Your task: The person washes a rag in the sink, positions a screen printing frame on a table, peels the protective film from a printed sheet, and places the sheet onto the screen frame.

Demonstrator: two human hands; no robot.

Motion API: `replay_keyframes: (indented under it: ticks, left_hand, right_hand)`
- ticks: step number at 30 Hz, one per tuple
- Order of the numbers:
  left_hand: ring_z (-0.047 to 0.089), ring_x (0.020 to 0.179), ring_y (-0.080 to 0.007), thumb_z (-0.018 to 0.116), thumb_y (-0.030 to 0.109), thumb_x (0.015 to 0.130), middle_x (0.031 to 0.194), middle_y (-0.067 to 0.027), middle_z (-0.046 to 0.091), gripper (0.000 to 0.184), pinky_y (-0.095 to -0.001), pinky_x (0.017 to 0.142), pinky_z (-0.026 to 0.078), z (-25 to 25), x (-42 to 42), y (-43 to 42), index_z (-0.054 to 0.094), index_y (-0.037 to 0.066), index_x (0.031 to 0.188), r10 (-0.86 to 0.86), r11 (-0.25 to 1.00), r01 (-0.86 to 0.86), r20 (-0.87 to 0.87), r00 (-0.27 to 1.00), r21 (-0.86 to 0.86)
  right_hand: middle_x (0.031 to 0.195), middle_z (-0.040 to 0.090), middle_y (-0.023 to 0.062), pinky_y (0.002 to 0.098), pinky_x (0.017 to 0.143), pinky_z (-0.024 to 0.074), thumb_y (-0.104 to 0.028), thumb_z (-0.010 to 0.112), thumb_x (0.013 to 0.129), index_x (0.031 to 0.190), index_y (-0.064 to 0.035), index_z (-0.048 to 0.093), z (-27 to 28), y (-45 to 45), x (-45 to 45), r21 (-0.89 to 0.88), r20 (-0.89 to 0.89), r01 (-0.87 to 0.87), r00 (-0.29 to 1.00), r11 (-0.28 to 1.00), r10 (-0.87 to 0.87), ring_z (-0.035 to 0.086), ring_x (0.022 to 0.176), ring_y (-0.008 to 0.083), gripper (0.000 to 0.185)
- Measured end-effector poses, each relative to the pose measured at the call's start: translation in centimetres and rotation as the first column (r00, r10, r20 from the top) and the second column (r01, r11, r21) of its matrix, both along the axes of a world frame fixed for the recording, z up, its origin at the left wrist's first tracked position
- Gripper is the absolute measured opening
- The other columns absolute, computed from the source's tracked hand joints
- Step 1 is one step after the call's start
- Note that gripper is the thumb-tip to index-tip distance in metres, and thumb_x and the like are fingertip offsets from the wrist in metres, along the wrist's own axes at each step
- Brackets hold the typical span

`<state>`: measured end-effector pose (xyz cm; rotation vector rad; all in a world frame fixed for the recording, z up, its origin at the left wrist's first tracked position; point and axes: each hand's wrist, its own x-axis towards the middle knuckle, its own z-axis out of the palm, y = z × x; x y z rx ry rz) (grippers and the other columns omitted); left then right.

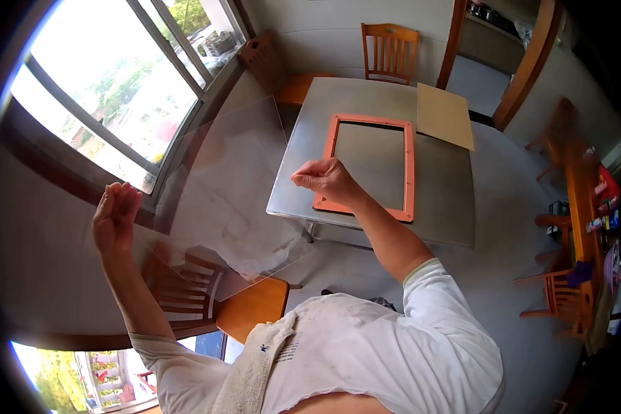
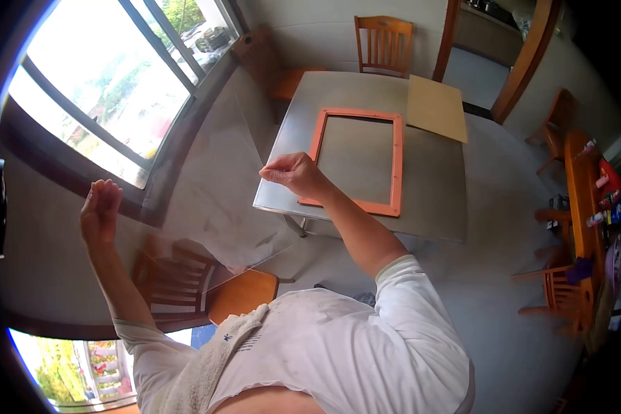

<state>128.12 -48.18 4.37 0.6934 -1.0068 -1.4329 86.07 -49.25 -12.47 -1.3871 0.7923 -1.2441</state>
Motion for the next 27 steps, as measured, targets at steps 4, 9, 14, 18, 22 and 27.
replay_keyframes:
  ticks: [4, 9, 14, 18, 22, 27]
  left_hand:
    - [0.062, 0.095, -0.0266, 0.052, 0.016, 0.092, 0.098, -0.0143, 0.065, 0.017, -0.0455, 0.092, 0.046, -1.5, -1.1, -5.1, 0.062, 0.002, 0.097, 0.0, 0.999, 0.0, -0.005, 1.0, 0.036]
    - [0.062, 0.094, -0.0296, 0.052, 0.017, 0.093, 0.097, -0.0176, 0.065, 0.021, -0.0483, 0.091, 0.047, -1.9, -5.6, -10.4, 0.06, -0.001, 0.099, 0.012, 0.999, -0.013, 0.027, 1.0, 0.039]
    - [0.059, 0.1, -0.028, 0.044, 0.024, 0.096, 0.105, -0.0171, 0.062, 0.032, -0.0458, 0.093, 0.045, -0.3, -11.7, -15.9, 0.053, -0.002, 0.113, -0.128, 0.985, 0.143, 0.152, 0.98, -0.097]
    - [0.058, 0.104, -0.0301, 0.04, 0.03, 0.097, 0.112, -0.0208, 0.057, 0.043, -0.0441, 0.092, 0.048, 1.9, -18.4, -18.2, 0.045, -0.004, 0.123, -0.131, 0.967, 0.169, 0.2, 0.971, -0.188]
    - [0.061, 0.097, -0.032, 0.038, 0.021, 0.098, 0.106, -0.0222, 0.06, 0.035, -0.0462, 0.089, 0.05, 0.5, -24.2, -19.4, 0.052, -0.006, 0.115, -0.181, 0.972, 0.207, 0.205, 0.962, -0.114]
    - [0.063, 0.094, -0.0261, 0.046, 0.022, 0.096, 0.104, -0.0173, 0.063, 0.032, -0.0404, 0.081, 0.054, -5.7, -30.1, -21.8, 0.054, -0.003, 0.114, -0.204, 0.979, 0.194, 0.336, 0.92, 0.063]
  right_hand:
    - [0.072, 0.062, 0.0, 0.0183, 0.052, 0.0418, -0.015, 0.065, 0.086, 0.087, -0.0015, 0.068, -1.9, -1.1, -1.0, -0.033, -0.02, 0.074, 0.997, 0.997, -0.075, 0.052, 0.061, 0.004, 0.013]
    - [0.068, 0.057, 0.0005, 0.0197, 0.048, 0.0411, -0.015, 0.062, 0.088, 0.082, -0.0006, 0.063, -0.5, -1.8, -3.9, 0.033, -0.047, 0.174, 0.984, 0.984, -0.173, 0.049, 0.054, 0.0059, 0.015]
    - [0.066, 0.054, 0.0019, 0.0209, 0.047, 0.0412, -0.013, 0.059, 0.09, 0.08, -0.0008, 0.06, 1.4, -3.5, -9.4, -0.023, 0.052, 0.275, 0.96, 0.961, -0.274, 0.047, 0.051, 0.007, 0.016]
    - [0.068, 0.055, 0.0023, 0.0198, 0.044, 0.0392, -0.013, 0.059, 0.089, 0.082, -0.0016, 0.061, 3.9, -5.1, -15.4, -0.069, 0.107, 0.332, 0.94, 0.941, -0.324, 0.047, 0.051, 0.0071, 0.013]
    - [0.067, 0.055, 0.0018, 0.0193, 0.042, 0.0376, -0.014, 0.06, 0.089, 0.082, -0.0028, 0.062, 5.3, -7.4, -21.4, -0.089, 0.157, 0.37, 0.922, 0.925, -0.354, 0.046, 0.05, 0.0068, 0.013]
    - [0.065, 0.054, 0.0015, 0.0207, 0.043, 0.0382, -0.012, 0.062, 0.087, 0.08, -0.0023, 0.062, 4.2, -10.7, -27.6, -0.013, 0.17, 0.41, 0.9, 0.912, -0.403, 0.045, 0.049, 0.0063, 0.012]
